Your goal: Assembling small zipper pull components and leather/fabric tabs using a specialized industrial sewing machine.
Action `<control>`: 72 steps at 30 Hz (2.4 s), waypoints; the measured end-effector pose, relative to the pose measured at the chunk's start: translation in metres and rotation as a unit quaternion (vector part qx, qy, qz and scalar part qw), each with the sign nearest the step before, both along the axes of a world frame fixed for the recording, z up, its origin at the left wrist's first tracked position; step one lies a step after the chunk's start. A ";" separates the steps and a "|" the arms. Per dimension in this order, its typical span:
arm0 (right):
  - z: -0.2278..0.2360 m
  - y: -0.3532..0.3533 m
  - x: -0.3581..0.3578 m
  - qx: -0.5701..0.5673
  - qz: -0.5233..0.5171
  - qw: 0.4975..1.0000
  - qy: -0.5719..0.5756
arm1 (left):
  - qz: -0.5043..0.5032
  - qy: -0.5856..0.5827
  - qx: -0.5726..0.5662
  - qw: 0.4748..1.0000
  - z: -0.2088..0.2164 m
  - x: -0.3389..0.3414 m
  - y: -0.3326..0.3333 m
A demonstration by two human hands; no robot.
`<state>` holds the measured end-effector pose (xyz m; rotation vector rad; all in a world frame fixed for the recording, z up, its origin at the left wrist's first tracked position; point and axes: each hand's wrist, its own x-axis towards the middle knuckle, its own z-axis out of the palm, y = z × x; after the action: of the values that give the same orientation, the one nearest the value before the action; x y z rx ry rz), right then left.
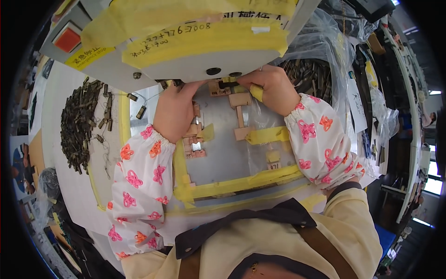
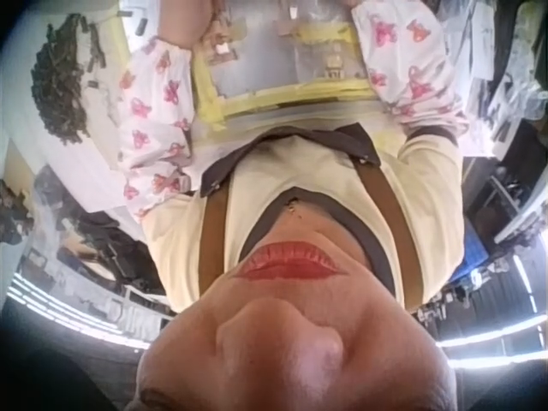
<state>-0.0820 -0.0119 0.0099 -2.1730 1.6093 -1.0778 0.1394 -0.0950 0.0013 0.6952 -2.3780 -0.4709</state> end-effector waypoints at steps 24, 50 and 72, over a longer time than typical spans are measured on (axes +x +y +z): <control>-0.003 -0.010 0.017 -0.034 0.027 0.994 0.104 | -0.050 -0.091 -0.102 0.989 0.009 0.005 -0.003; 0.016 -0.005 0.022 -0.073 -0.002 0.964 0.255 | -0.025 -0.076 -0.103 0.991 0.010 0.006 0.000; 0.010 -0.011 0.016 -0.062 -0.001 0.956 0.286 | -0.031 -0.104 -0.077 0.991 0.007 0.003 -0.004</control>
<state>-0.0663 -0.0229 0.0203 -2.7447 1.7901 -0.5827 0.1423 -0.0988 0.0080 0.6267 -2.6044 -0.2479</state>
